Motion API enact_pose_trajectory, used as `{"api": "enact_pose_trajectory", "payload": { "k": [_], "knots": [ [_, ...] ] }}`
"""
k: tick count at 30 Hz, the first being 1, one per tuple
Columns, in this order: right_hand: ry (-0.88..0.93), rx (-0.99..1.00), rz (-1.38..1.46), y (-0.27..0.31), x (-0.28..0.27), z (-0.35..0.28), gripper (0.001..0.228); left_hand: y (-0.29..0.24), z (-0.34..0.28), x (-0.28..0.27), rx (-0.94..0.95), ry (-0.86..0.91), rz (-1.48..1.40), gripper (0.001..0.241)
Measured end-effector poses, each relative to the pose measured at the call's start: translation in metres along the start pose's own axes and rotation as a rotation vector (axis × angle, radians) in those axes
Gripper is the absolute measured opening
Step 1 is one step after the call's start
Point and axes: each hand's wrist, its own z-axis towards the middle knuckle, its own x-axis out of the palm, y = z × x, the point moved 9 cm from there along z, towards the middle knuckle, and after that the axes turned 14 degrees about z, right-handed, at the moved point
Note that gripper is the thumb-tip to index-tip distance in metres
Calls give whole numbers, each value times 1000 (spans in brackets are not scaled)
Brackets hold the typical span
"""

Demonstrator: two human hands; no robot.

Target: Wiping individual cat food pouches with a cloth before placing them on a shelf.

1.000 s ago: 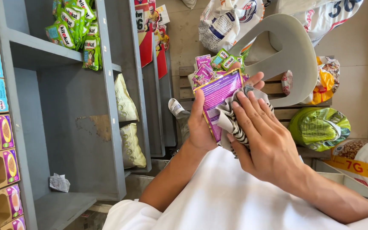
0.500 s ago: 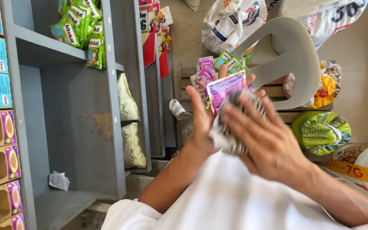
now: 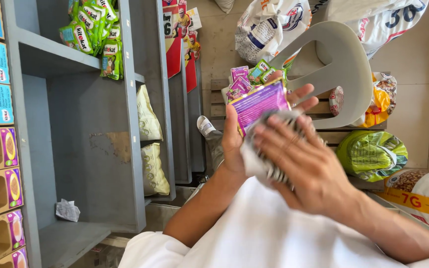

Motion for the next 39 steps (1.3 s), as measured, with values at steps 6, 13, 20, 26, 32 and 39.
{"api": "enact_pose_trajectory", "payload": {
  "k": [6,13,20,26,32,39],
  "knots": [
    [-71,71,-103,1,-4,-6,64,-11,1,-5,88,-49,95,87],
    [-75,91,-60,2,-7,-4,60,-15,1,-6,100,-274,195,89],
    [-91,122,-49,-13,-17,6,62,-22,0,-9,196,-216,200,79],
    [-14,26,38,-7,-1,-5,62,-32,0,-13,247,-158,98,78],
    [-21,15,38,1,-5,-9,68,-32,14,-14,255,-75,99,76],
    [-181,117,-77,-15,-37,-12,65,-31,30,14,305,-58,74,71]
  ]
}}
